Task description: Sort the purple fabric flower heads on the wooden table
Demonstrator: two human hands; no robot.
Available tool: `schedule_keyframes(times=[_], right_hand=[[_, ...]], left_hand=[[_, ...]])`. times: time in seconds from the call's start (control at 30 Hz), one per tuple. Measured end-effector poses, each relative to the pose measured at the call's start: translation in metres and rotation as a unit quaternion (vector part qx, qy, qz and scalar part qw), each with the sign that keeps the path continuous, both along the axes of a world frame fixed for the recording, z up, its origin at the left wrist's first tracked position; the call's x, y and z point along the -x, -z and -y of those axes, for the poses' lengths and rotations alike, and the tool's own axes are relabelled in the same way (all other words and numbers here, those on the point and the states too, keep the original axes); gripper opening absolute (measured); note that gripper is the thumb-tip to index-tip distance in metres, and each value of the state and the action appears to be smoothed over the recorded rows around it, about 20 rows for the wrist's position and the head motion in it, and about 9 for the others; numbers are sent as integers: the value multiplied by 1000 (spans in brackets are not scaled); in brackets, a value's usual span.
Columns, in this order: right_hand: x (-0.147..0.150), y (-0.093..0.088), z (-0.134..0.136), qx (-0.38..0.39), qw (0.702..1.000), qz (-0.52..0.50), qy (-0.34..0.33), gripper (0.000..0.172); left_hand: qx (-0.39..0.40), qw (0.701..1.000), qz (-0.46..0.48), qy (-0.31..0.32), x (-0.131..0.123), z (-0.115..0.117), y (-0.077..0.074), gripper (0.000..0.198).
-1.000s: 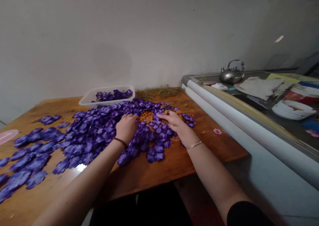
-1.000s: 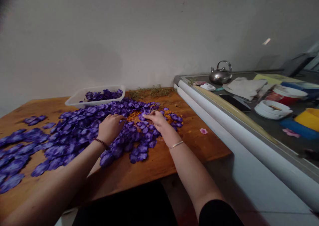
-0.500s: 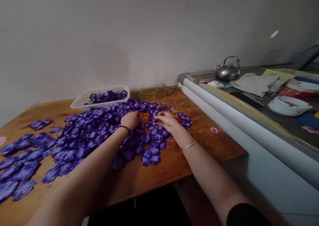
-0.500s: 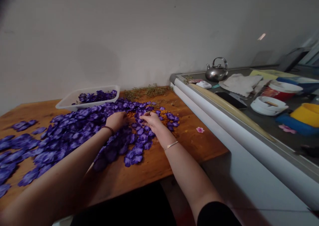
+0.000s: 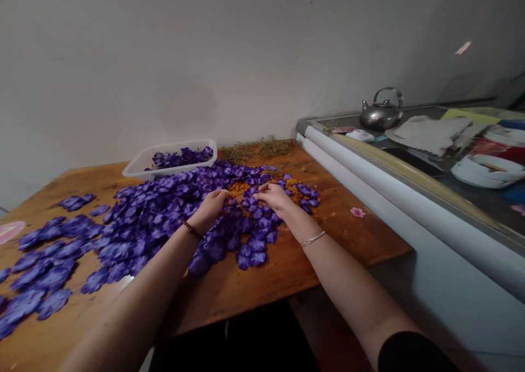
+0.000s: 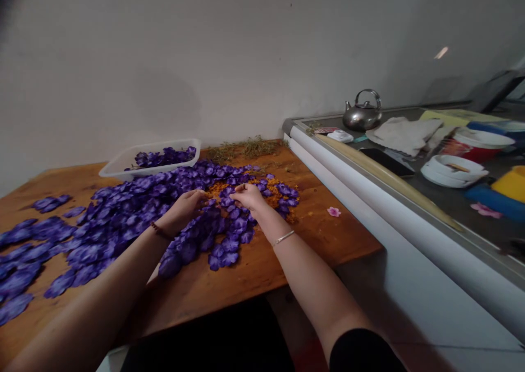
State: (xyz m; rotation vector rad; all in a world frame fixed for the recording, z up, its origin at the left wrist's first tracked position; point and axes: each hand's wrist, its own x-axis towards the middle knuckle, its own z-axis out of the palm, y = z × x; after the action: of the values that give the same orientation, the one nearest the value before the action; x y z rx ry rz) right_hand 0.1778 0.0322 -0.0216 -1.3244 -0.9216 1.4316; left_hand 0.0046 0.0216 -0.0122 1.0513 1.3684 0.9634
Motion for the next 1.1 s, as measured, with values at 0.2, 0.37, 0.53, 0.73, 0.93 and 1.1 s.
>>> schedule_keyframes(times=[0.2,0.37,0.53,0.73,0.93,1.1], right_hand=[[8,0,6,4,1000,5,-19,33],[8,-1,9,29,999,29,-34,25],[7,3,8,14,998,28,-49,29],[10,9,9,-15,995,-12,-98,38],[11,-1,17,14,986,-62,-151,33],[13,-4,18,-17,994,-22,-107,33]], left_hand=[[4,1000,19,-7,2,19,1,12],[-81,993,-67,-49,1,21,10,12],[-202,969,-139,-9,2,24,13,15],[-308,930,-193,44,-6,36,13,20],[-311,911,-269,9,-8,40,13,12],[-343,890,-300,-3,-6,40,14,10]])
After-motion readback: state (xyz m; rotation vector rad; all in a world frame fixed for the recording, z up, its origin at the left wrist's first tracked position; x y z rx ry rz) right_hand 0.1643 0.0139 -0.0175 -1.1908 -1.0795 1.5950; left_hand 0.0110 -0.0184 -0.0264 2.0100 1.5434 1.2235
